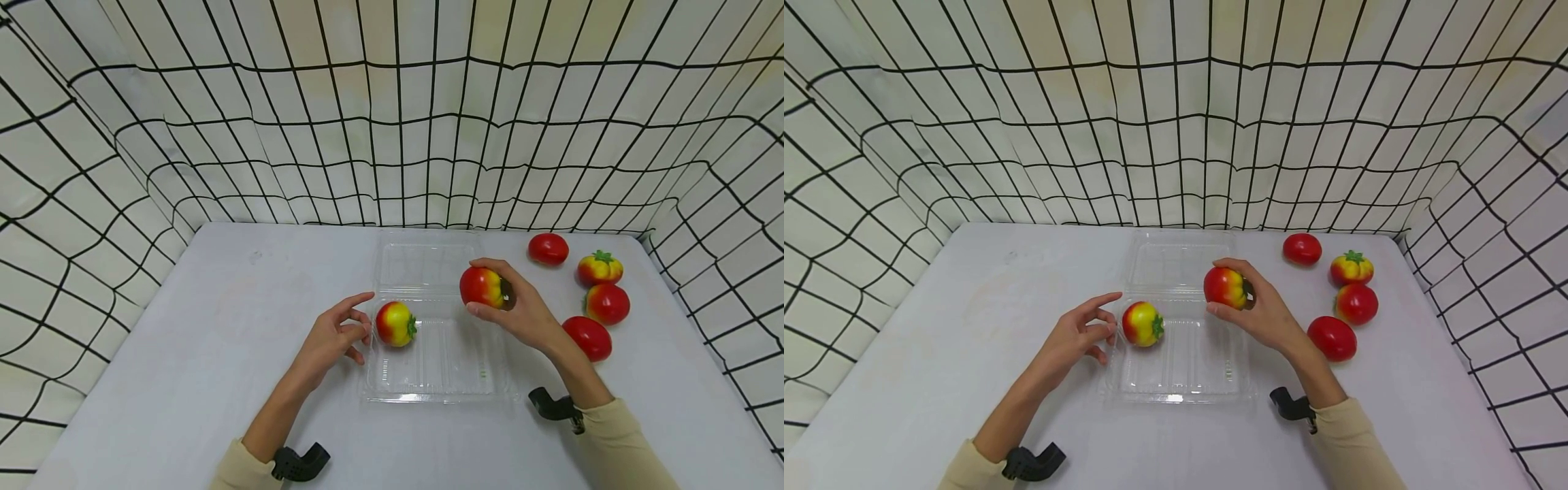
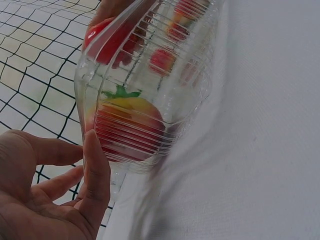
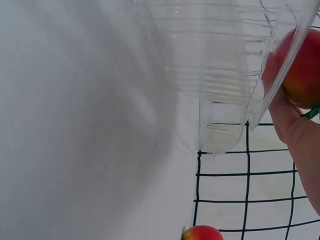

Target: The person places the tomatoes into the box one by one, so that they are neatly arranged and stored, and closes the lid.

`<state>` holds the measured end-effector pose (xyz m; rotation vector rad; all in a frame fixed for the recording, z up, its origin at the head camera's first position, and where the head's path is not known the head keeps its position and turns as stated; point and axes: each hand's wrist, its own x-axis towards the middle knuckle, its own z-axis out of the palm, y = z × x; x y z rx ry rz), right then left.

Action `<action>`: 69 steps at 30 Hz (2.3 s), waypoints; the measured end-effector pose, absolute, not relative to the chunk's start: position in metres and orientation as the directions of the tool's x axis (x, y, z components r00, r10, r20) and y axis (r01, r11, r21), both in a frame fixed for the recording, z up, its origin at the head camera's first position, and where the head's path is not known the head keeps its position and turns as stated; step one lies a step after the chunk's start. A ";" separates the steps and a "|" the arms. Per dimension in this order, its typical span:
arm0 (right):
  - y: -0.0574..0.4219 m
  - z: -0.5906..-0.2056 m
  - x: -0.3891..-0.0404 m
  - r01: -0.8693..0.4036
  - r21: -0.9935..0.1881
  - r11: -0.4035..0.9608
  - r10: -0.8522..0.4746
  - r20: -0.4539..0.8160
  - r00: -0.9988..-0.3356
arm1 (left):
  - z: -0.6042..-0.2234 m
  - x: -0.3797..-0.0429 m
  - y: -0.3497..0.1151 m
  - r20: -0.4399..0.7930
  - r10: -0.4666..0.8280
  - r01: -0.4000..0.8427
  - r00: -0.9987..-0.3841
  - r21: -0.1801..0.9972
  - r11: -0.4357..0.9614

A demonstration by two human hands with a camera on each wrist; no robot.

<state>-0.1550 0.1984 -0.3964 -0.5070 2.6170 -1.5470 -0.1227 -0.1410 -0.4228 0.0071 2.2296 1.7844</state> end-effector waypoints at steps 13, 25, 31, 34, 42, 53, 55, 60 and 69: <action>0.196 -0.397 -0.157 -0.320 -0.874 0.365 -0.383 0.172 -0.908 | -0.423 -0.123 -0.141 -0.217 0.180 -0.171 -0.960 0.956 0.239; 0.190 -0.397 -0.158 -0.229 -0.900 0.370 -0.363 0.087 -0.928 | -0.423 -0.123 -0.142 -0.215 0.191 -0.171 -0.958 0.959 0.225; 0.186 -0.398 -0.158 -0.238 -0.896 0.376 -0.376 0.087 -0.923 | -0.423 -0.123 -0.142 -0.212 0.194 -0.167 -0.958 0.960 0.225; 0.184 -0.398 -0.159 -0.251 -0.883 0.397 -0.383 0.089 -0.919 | -0.423 -0.123 -0.142 -0.213 0.194 -0.167 -0.957 0.959 0.227; 0.178 -0.398 -0.159 -0.234 -0.888 0.396 -0.399 0.063 -0.915 | -0.422 -0.124 -0.142 -0.213 0.196 -0.168 -0.957 0.960 0.223; 0.172 -0.399 -0.157 -0.242 -0.888 0.392 -0.409 0.068 -0.910 | -0.423 -0.125 -0.142 -0.213 0.200 -0.171 -0.956 0.963 0.209; 0.171 -0.399 -0.157 -0.242 -0.891 0.383 -0.412 0.069 -0.908 | -0.423 -0.125 -0.142 -0.212 0.202 -0.171 -0.956 0.964 0.204; 0.168 -0.397 -0.157 -0.235 -0.902 0.362 -0.419 0.068 -0.906 | -0.423 -0.125 -0.142 -0.207 0.207 -0.166 -0.956 0.966 0.199; 0.165 -0.399 -0.156 -0.275 -0.865 0.420 -0.421 0.083 -0.903 | -0.423 -0.125 -0.142 -0.212 0.208 -0.171 -0.955 0.965 0.198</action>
